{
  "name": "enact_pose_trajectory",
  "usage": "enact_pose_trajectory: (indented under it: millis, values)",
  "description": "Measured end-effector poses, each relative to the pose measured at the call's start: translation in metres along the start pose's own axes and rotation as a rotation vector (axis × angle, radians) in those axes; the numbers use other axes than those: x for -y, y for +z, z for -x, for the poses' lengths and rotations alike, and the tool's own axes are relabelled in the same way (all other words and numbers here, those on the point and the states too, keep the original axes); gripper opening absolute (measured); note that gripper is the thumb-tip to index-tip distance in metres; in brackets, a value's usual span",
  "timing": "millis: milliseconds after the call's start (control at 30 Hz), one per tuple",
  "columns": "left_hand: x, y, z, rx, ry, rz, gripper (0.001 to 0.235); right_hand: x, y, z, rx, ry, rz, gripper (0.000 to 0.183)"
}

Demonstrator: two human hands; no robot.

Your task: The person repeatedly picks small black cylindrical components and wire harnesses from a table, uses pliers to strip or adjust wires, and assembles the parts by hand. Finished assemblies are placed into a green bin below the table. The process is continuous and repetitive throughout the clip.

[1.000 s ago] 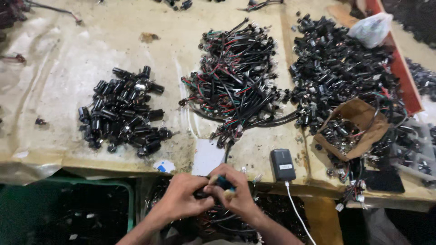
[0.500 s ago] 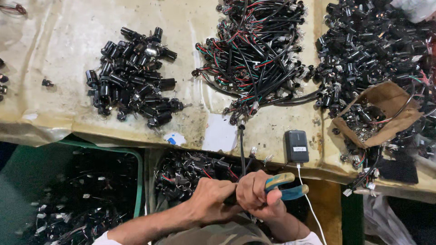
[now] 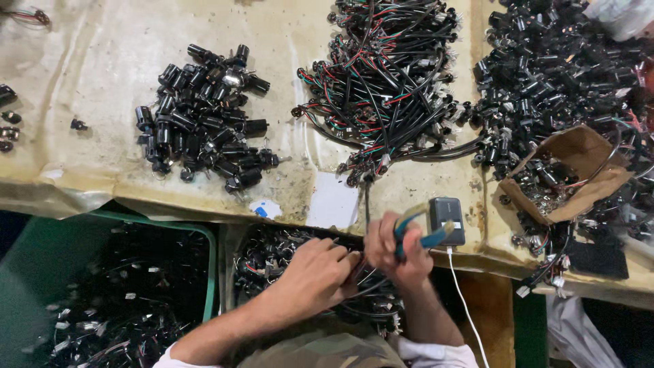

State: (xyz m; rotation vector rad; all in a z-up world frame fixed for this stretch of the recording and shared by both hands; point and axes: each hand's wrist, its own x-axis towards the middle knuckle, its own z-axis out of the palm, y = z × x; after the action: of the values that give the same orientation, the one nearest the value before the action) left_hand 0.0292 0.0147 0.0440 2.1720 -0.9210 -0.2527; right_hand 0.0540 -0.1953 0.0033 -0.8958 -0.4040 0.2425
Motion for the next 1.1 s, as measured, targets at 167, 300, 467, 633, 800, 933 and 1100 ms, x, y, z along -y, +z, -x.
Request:
enact_pose_trajectory:
  millis: [167,300,467,633,800,933,1100]
  values:
    - [-0.001,-0.057,0.026,0.187,0.585,0.283,0.033,-0.006,-0.086,-0.1,-0.172,-0.135,1.238,0.018]
    - [-0.002,-0.047,0.043,0.212,0.42,-0.104,0.05,-0.039,-0.125,-0.123,-0.181,-0.149,2.055,0.035]
    - [0.035,-0.031,0.06,0.055,0.359,0.289,0.047,-0.023,-0.128,-0.121,-0.577,-0.044,1.181,0.028]
    - [0.104,-0.026,0.042,-0.648,-0.224,-0.107,0.039,0.048,-0.109,-0.148,-0.763,-0.201,0.069,0.019]
    - [0.159,-0.025,0.017,-0.535,-0.585,-0.45,0.047,0.015,-0.048,-0.139,-0.334,-0.094,0.26,0.011]
    - [0.163,-0.02,0.028,-0.689,-0.394,-0.2,0.043,-0.029,-0.017,-0.117,-0.248,0.219,0.718,0.006]
    - [0.131,-0.014,0.042,-0.913,-0.19,0.1,0.047,-0.037,-0.028,-0.113,-0.063,-0.03,1.249,0.041]
